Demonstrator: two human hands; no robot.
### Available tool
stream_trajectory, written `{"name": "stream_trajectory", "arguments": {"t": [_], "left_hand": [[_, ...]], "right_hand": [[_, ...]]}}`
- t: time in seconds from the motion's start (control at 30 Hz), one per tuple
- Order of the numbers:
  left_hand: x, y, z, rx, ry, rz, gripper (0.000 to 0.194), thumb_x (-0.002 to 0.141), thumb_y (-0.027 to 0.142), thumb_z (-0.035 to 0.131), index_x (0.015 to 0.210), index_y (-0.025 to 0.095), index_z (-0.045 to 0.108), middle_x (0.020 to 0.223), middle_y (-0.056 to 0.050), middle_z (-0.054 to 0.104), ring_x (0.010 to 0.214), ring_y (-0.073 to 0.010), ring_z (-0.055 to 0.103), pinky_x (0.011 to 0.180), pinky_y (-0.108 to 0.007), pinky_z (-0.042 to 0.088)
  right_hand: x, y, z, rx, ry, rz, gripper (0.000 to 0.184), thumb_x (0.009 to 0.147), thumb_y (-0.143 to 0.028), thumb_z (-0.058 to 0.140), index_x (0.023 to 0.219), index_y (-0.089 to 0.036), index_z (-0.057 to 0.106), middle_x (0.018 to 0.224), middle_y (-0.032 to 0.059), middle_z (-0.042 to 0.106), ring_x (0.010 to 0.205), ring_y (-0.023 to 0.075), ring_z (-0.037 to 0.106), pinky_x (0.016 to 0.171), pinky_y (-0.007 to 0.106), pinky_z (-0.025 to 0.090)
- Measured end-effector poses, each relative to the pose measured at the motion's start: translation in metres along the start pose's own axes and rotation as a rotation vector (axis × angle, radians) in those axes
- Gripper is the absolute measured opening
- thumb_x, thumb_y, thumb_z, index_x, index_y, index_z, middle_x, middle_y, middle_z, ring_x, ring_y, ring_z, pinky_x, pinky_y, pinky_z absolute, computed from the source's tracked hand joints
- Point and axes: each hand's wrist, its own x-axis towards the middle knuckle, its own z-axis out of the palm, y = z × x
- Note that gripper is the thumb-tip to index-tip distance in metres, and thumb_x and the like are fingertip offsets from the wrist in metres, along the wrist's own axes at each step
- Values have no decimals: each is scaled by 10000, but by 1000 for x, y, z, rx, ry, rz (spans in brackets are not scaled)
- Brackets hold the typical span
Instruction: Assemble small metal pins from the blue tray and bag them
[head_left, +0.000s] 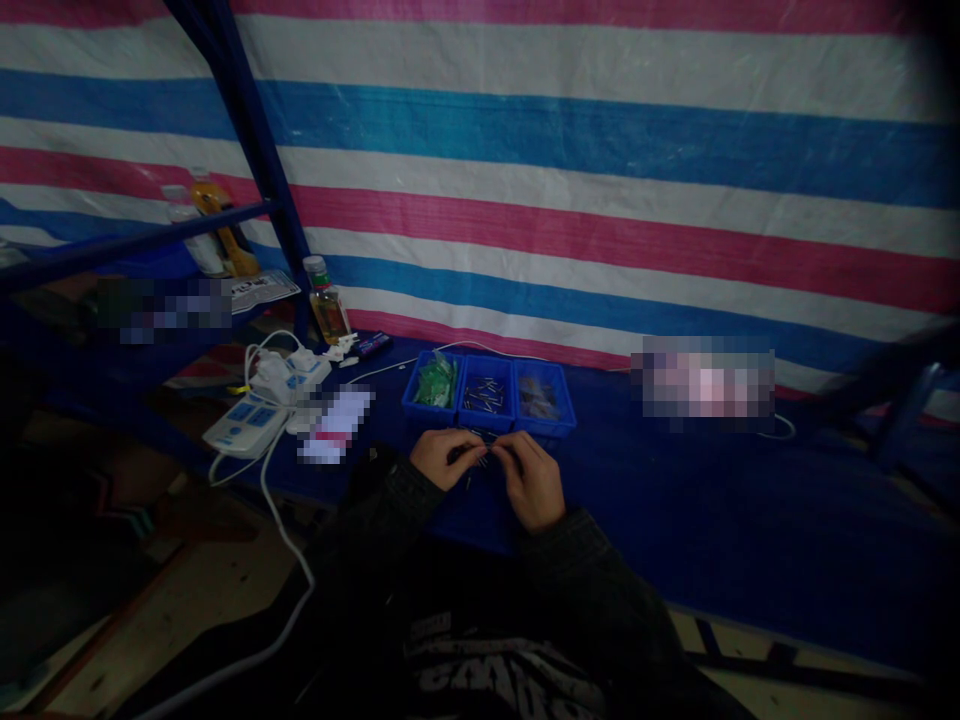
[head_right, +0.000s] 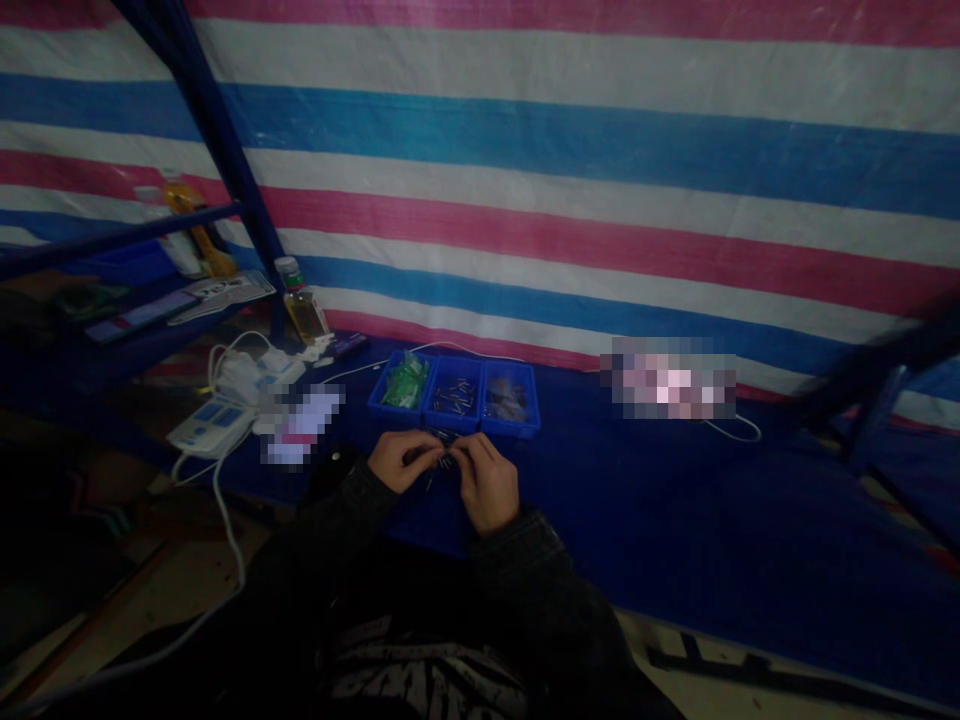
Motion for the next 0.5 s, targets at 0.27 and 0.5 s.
{"name": "stream_trajectory", "arguments": {"t": [0.27, 0.5], "left_hand": [[1, 0, -2, 2, 21, -12, 215, 916, 315, 580, 868, 164, 726, 748, -26, 727, 639, -120, 633, 622, -205, 469], [2, 0, -2, 11, 48, -59, 222, 909, 331, 582, 878, 165, 726, 704, -18, 713, 621, -120, 618, 598, -206, 453]], "right_hand": [[-1, 3, 0, -16, 19, 22, 171, 981, -263, 434, 937, -225, 595, 877, 42, 651, 803, 185, 629, 731, 293, 461], [-1, 3, -1, 17, 56, 21, 131, 965, -231, 442, 941, -224, 571, 871, 36, 637, 795, 182, 619, 739, 294, 469]]}}
